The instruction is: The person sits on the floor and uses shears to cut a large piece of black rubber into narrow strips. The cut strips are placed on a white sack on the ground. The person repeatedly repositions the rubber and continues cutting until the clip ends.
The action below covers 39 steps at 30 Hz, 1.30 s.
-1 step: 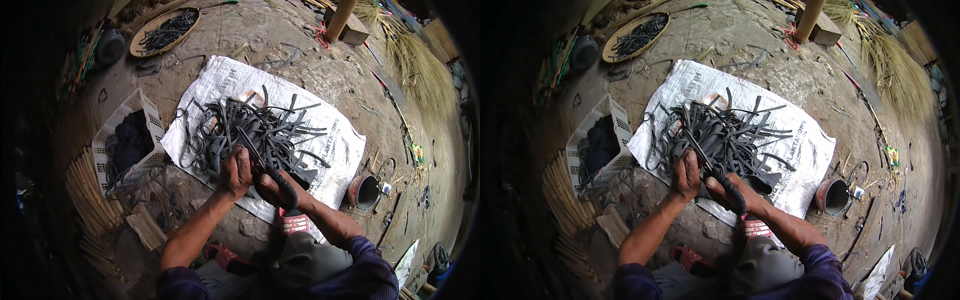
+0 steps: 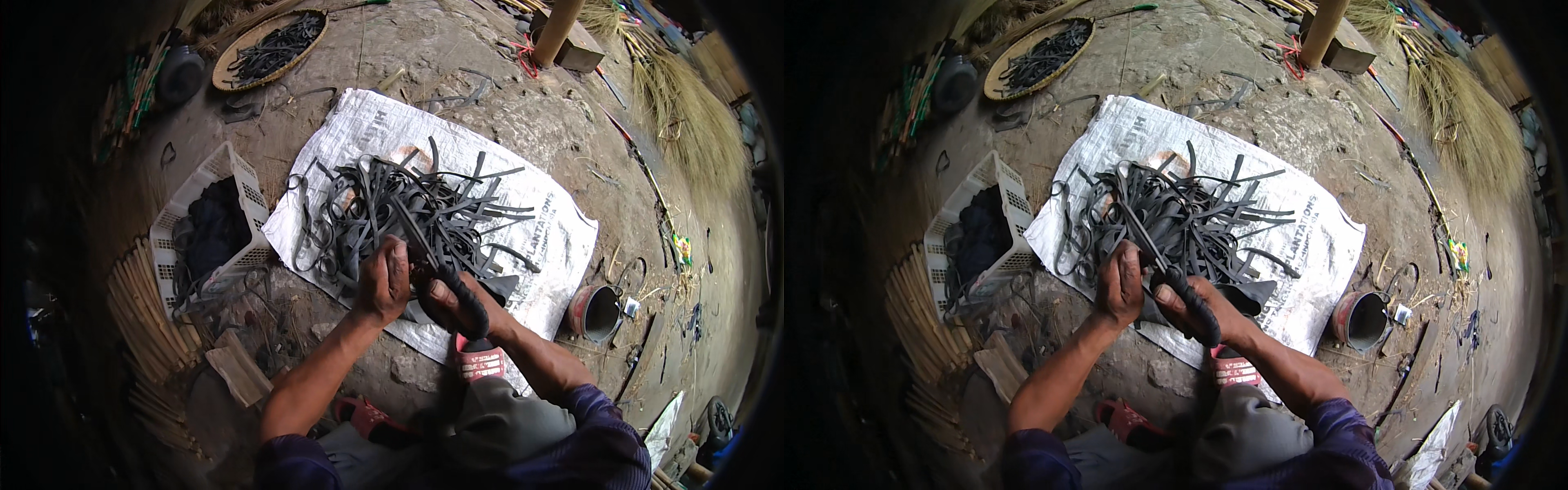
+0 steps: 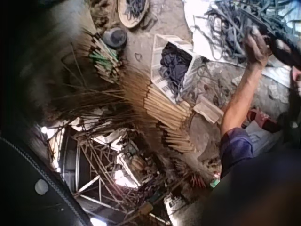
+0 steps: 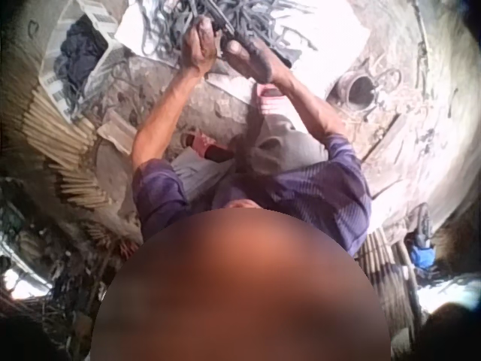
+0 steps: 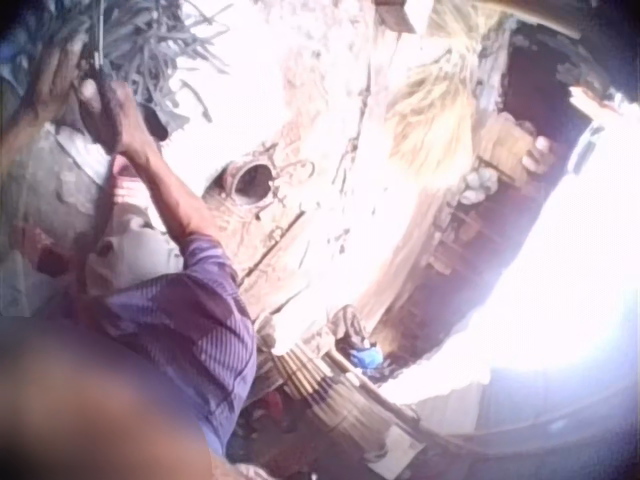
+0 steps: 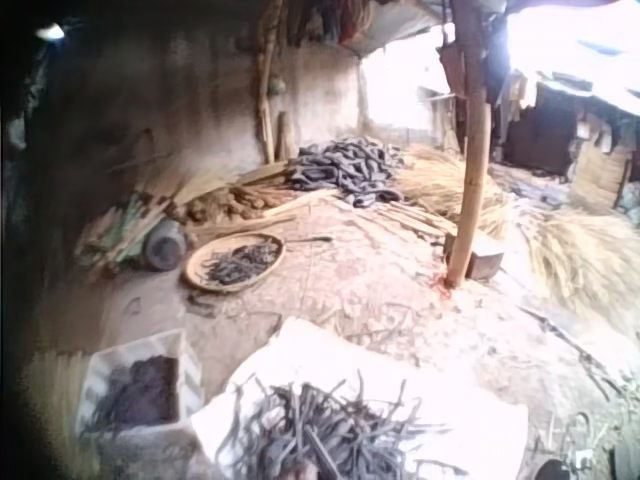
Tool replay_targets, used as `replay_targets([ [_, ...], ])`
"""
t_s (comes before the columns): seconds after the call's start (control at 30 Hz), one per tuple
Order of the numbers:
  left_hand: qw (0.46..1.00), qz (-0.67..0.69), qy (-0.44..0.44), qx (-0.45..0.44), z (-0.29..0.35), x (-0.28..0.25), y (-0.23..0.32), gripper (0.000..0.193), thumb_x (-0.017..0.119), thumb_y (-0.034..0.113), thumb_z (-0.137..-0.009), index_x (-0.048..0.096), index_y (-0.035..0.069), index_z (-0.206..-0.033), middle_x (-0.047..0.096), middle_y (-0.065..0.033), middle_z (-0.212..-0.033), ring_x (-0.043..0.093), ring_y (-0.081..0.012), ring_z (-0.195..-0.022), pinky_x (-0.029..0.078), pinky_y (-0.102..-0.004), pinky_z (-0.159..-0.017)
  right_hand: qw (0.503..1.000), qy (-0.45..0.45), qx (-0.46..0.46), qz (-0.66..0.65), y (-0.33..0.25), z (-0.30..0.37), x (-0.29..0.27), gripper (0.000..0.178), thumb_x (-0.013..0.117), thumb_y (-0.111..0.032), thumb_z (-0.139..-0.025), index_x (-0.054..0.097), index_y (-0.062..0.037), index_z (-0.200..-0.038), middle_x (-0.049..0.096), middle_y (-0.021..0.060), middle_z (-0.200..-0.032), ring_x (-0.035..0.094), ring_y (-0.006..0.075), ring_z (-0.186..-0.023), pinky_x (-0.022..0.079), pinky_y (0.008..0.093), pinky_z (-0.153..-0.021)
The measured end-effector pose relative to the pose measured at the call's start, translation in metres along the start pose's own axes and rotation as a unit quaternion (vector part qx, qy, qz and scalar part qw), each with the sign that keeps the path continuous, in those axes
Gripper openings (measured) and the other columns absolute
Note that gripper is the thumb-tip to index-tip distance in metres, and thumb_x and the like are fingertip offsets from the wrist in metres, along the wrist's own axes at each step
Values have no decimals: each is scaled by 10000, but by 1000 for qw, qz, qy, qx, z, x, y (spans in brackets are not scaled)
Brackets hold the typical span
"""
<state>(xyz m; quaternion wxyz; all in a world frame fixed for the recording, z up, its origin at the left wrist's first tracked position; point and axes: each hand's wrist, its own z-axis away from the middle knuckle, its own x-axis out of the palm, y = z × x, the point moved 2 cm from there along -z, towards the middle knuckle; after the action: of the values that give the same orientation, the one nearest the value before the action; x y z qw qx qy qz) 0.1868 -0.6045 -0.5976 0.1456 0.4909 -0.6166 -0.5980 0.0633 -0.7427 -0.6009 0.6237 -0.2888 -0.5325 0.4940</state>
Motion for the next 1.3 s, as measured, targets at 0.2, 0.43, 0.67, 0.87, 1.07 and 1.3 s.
replay_targets([
  [0.2,973,169,111,-112,-55,-76,42,514,385,541,-1117,434,135,-806,378,31,-647,321,-88,-508,290,-272,-489,991,115,-28,70,13,18,-45,732,459,-762,-992,631,-51,-1028,612,22,-831,566,109,-755,436,267,-681],
  [0.43,941,322,99,-35,-117,-130,109,443,420,462,-1127,428,138,-824,360,29,-648,281,-80,-485,290,-268,-475,958,45,197,201,73,23,-36,834,582,-797,-913,668,-1,-1146,628,50,-843,611,163,-827,495,345,-741],
  [0.67,922,388,-3,-15,-138,-128,125,435,375,440,-1142,423,137,-834,342,27,-645,257,-76,-476,265,-265,-475,931,-73,170,313,55,-25,-30,854,525,-828,-918,674,-28,-1180,679,95,-904,651,197,-863,516,380,-769],
  [0.87,918,395,-13,-27,-132,-114,123,472,383,490,-1129,453,126,-836,375,13,-646,289,-87,-479,279,-276,-463,931,-88,159,318,54,-63,-31,875,523,-854,-896,685,-11,-1067,671,109,-885,636,200,-809,503,378,-737],
  [1.07,898,436,-47,-43,-124,-90,125,472,386,499,-1128,451,122,-851,377,2,-648,294,-87,-485,285,-279,-464,921,-78,116,364,39,-68,-25,917,500,-872,-889,689,8,-1063,643,134,-855,606,253,-817,471,425,-761],
  [1.3,881,465,-86,-29,-117,-76,148,442,327,428,-1151,436,144,-830,349,33,-641,258,-64,-463,251,-244,-446,910,-41,126,393,51,-72,-36,881,520,-819,-911,705,11,-1138,697,235,-934,660,346,-899,491,463,-818],
])
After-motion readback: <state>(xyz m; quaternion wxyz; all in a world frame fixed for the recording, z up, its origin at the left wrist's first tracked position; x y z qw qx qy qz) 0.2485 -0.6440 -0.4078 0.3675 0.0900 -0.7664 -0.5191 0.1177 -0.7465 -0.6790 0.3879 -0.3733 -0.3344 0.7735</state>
